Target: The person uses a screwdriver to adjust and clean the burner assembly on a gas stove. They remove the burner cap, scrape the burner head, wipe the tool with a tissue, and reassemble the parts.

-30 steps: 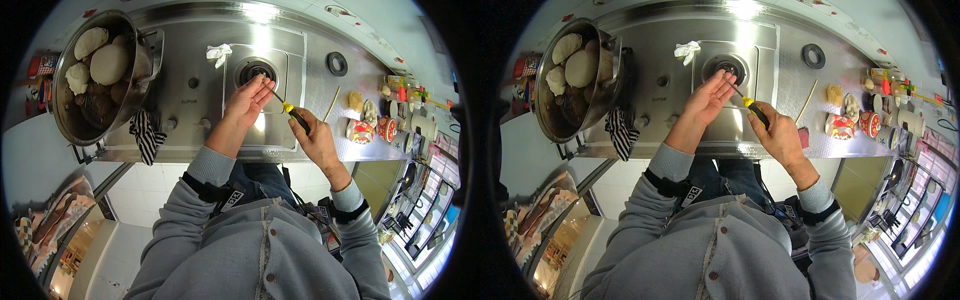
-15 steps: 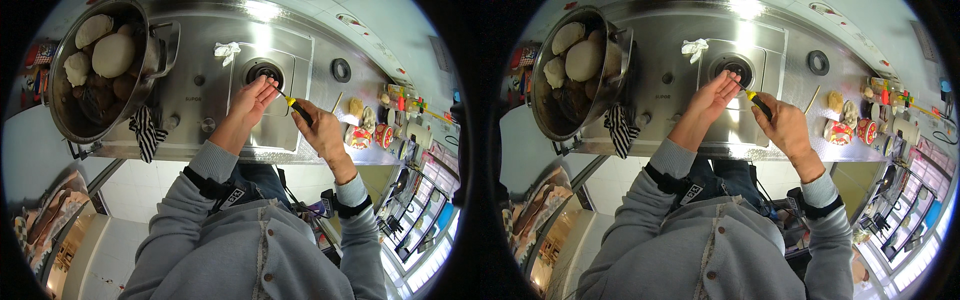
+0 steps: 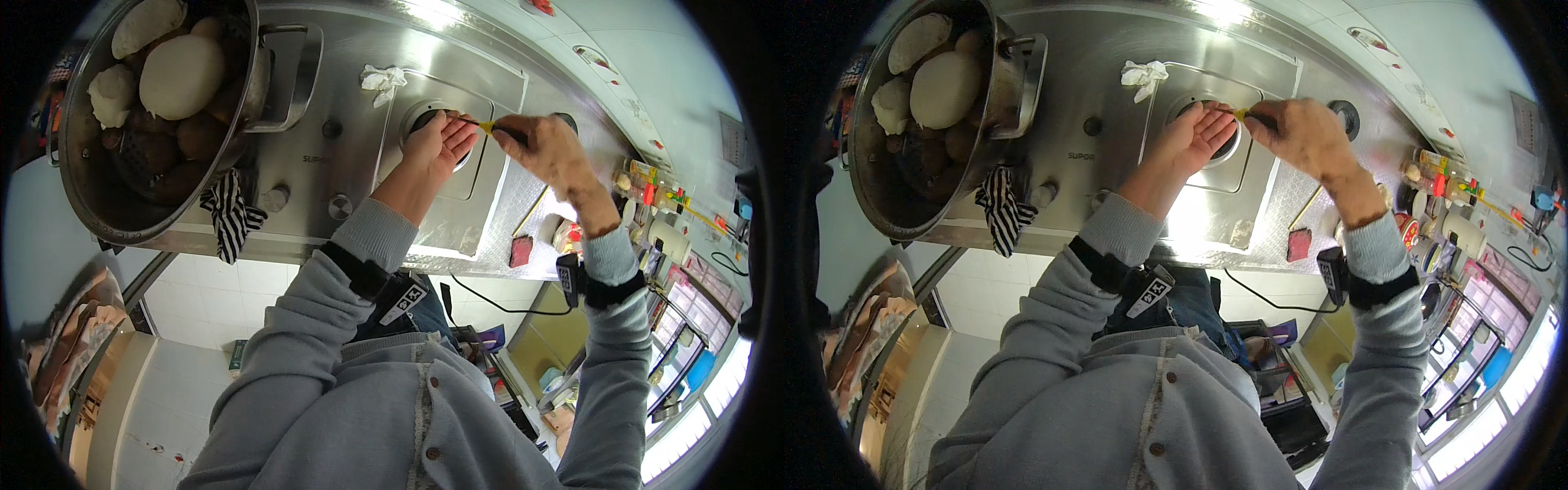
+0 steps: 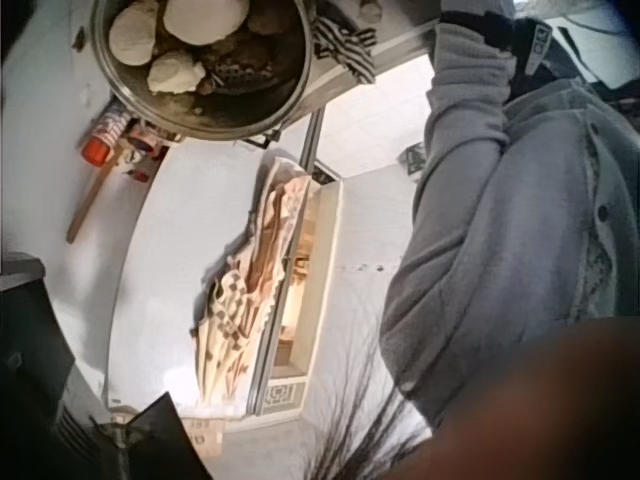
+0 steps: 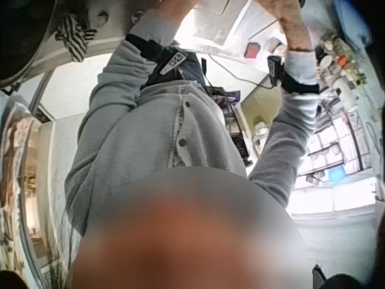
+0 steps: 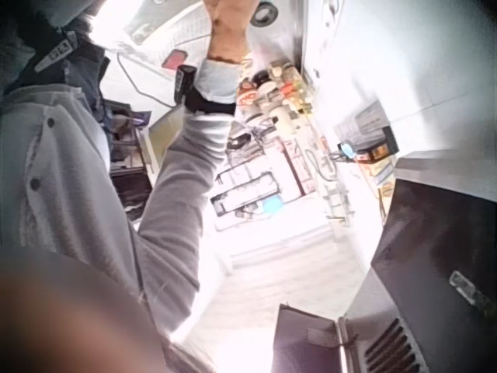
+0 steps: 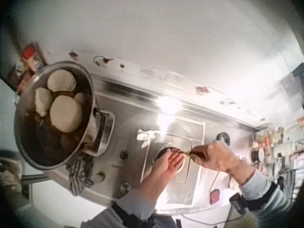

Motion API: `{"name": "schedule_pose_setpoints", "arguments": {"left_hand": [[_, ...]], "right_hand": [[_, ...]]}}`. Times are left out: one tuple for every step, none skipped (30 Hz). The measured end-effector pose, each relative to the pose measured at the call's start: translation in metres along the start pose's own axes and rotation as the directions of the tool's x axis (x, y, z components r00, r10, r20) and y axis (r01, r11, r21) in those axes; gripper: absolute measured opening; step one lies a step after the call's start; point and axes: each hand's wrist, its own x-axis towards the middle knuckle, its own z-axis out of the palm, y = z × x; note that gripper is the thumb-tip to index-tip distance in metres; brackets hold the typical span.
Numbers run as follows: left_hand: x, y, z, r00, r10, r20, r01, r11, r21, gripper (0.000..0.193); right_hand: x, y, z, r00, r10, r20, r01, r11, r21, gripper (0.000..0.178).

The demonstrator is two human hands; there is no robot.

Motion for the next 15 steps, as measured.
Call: {"name": "schedule_pose_setpoints", "arguments": {"left_hand": [[0.004,0.001,0.001,1.000,-0.007,-0.010,0.007,1.000,0.002,0.029],[0.008,0.002,0.001,1.000,-0.016,-0.021,0.015,1.000,-0.010,0.030],[0.012,0.004,0.002,0.999,-0.022,-0.032,0.021,1.000,-0.021,0.031],[0.016,0.006,0.002,0.999,-0.022,-0.039,0.021,0.999,-0.027,0.032],[0.020,0.007,0.003,0.999,-0.029,-0.046,0.026,0.998,-0.049,0.033],[0.022,0.006,0.003,0.998,-0.030,-0.051,0.027,0.997,-0.067,0.033],[0.025,0.007,0.003,0.997,-0.037,-0.068,0.031,0.996,-0.080,0.034],[0.028,0.008,0.003,0.998,-0.043,-0.054,0.038,0.994,-0.099,0.034],[0.031,0.009,0.003,0.997,-0.054,-0.050,0.048,0.992,-0.113,0.034],[0.033,0.011,0.003,0.996,-0.068,-0.061,0.061,0.991,-0.119,0.034],[0.035,0.013,0.004,0.996,-0.067,-0.059,0.059,0.990,-0.125,0.034],[0.036,0.016,0.004,0.995,-0.068,-0.070,0.059,0.991,-0.123,0.034],[0.038,0.018,0.005,0.994,-0.065,-0.083,0.056,0.992,-0.114,0.034],[0.038,0.020,0.006,0.993,-0.075,-0.092,0.064,0.991,-0.118,0.035],[0.038,0.021,0.008,0.991,-0.082,-0.103,0.070,0.991,-0.114,0.035]], "right_hand": [[0.009,0.003,-0.004,0.999,0.000,0.033,0.001,1.000,-0.018,0.034],[0.018,0.005,-0.008,0.998,-0.001,0.066,0.002,1.000,-0.021,0.034],[0.026,0.007,-0.012,0.992,-0.040,0.118,0.047,0.997,-0.053,0.033],[0.033,0.007,-0.013,0.990,-0.057,0.133,0.064,0.997,-0.051,0.033],[0.040,0.006,-0.014,0.986,-0.074,0.147,0.082,0.995,-0.048,0.032],[0.046,0.006,-0.015,0.982,-0.091,0.163,0.100,0.994,-0.044,0.032],[0.051,0.005,-0.015,0.979,-0.112,0.169,0.120,0.992,-0.038,0.031],[0.056,0.005,-0.015,0.976,-0.130,0.176,0.138,0.990,-0.032,0.031],[0.059,0.005,-0.015,0.973,-0.118,0.197,0.129,0.991,-0.046,0.030],[0.062,0.005,-0.016,0.970,-0.142,0.196,0.151,0.988,-0.033,0.032],[0.065,0.006,-0.016,0.968,-0.136,0.210,0.147,0.988,-0.040,0.033],[0.068,0.007,-0.016,0.966,-0.130,0.223,0.144,0.988,-0.047,0.035],[0.071,0.007,-0.015,0.966,-0.131,0.223,0.147,0.987,-0.058,0.036],[0.075,0.008,-0.014,0.966,-0.131,0.223,0.149,0.986,-0.068,0.036],[0.078,0.008,-0.013,0.965,-0.130,0.227,0.150,0.986,-0.074,0.037]]}}
